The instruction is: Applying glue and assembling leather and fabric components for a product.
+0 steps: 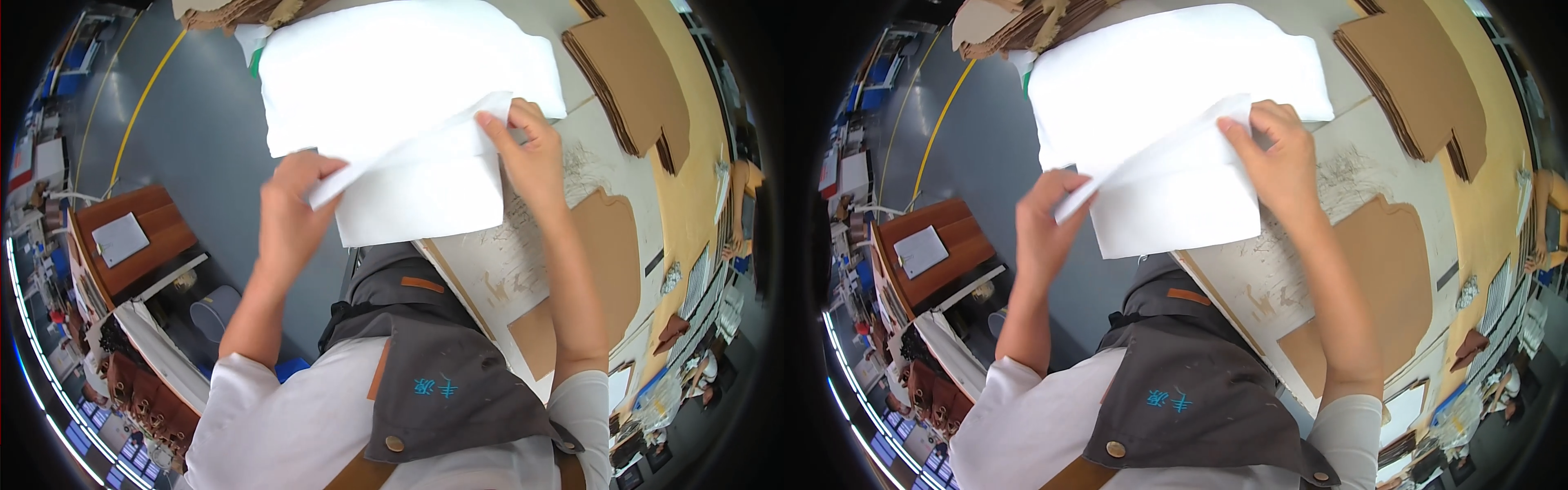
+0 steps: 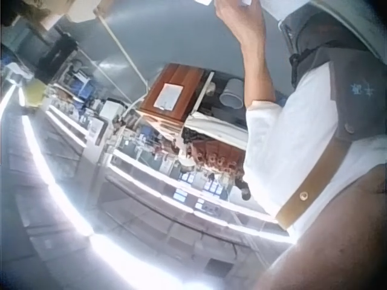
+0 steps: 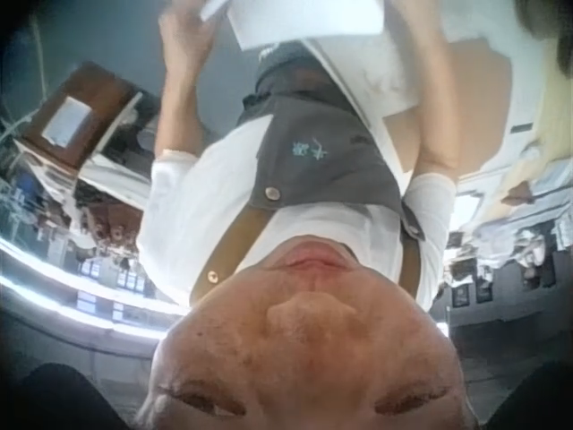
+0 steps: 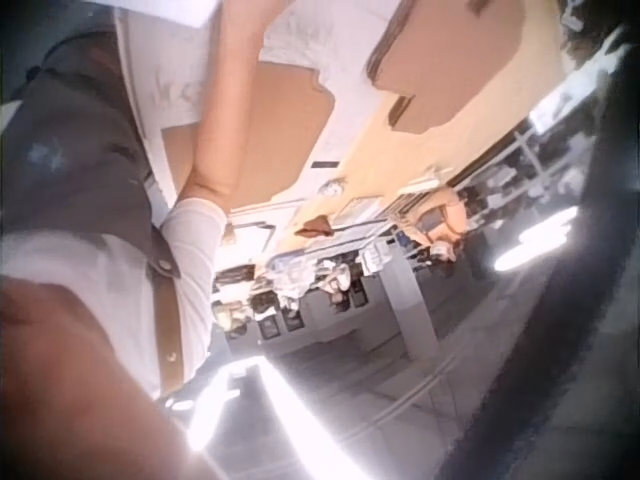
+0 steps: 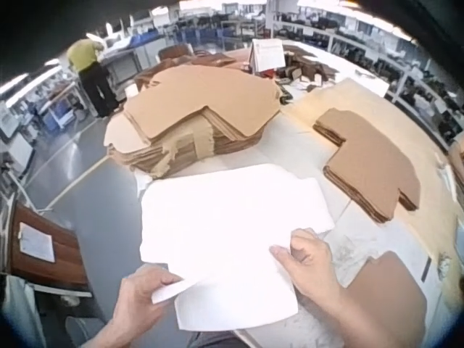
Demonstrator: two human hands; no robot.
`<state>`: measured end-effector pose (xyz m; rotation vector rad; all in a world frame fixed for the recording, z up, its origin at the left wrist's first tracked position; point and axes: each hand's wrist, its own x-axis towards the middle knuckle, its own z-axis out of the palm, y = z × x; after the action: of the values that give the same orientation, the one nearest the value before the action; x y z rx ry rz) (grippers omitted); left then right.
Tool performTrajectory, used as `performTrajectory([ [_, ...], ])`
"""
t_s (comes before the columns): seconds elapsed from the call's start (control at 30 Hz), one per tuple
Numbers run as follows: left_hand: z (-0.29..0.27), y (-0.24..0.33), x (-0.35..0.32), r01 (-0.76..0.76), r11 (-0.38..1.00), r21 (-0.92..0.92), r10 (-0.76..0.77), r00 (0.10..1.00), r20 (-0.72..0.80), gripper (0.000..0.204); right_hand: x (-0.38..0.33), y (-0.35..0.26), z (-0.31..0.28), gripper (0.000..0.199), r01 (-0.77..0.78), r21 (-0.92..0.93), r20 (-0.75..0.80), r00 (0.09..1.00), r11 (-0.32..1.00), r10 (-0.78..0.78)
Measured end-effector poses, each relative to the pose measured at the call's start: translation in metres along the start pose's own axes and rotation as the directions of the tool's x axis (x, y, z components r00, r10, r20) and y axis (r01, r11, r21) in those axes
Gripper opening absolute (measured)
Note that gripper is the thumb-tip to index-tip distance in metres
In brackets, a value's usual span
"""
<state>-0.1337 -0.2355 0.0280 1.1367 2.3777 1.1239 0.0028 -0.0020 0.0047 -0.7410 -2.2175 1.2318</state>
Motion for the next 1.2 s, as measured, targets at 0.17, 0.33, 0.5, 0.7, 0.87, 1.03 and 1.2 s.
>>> performTrajectory([
  [0.17,-0.014,-0.024,0.056,0.105,0.989,-0.101,-0.114,0.989,-0.090,0.018,0.031,0.010,0.007,0.026,-0.030,-0.011,0.029,0.999,0.999,0.031],
  [0.33,-0.011,-0.029,0.089,0.208,0.977,-0.037,-0.211,0.972,-0.104,0.028,0.059,0.014,0.013,0.027,-0.075,-0.110,0.002,0.997,0.991,0.076],
  [0.5,0.004,-0.050,0.096,0.059,0.998,0.027,-0.052,0.974,-0.223,0.029,0.070,0.025,0.022,0.026,0.000,-0.154,-0.011,1.000,0.988,-0.002],
  [0.7,0.012,-0.057,0.098,-0.060,0.995,0.082,0.082,0.951,-0.298,0.033,0.067,0.023,0.025,0.026,0.039,-0.310,-0.086,0.994,0.950,-0.069],
  [0.87,0.014,-0.067,0.100,-0.185,0.971,0.154,0.228,0.915,-0.334,0.039,0.043,0.000,0.018,0.029,0.467,-0.314,0.148,0.884,0.826,-0.444],
  [1.03,0.014,-0.064,0.102,-0.155,0.969,0.193,0.227,0.868,-0.441,0.043,0.022,-0.002,0.035,0.016,0.530,-0.235,0.284,0.839,0.815,-0.464],
  [1.2,0.013,-0.054,0.089,-0.139,0.959,0.246,0.256,0.798,-0.546,0.040,0.023,0.000,0.038,0.011,0.550,-0.243,0.246,0.832,0.799,-0.498],
])
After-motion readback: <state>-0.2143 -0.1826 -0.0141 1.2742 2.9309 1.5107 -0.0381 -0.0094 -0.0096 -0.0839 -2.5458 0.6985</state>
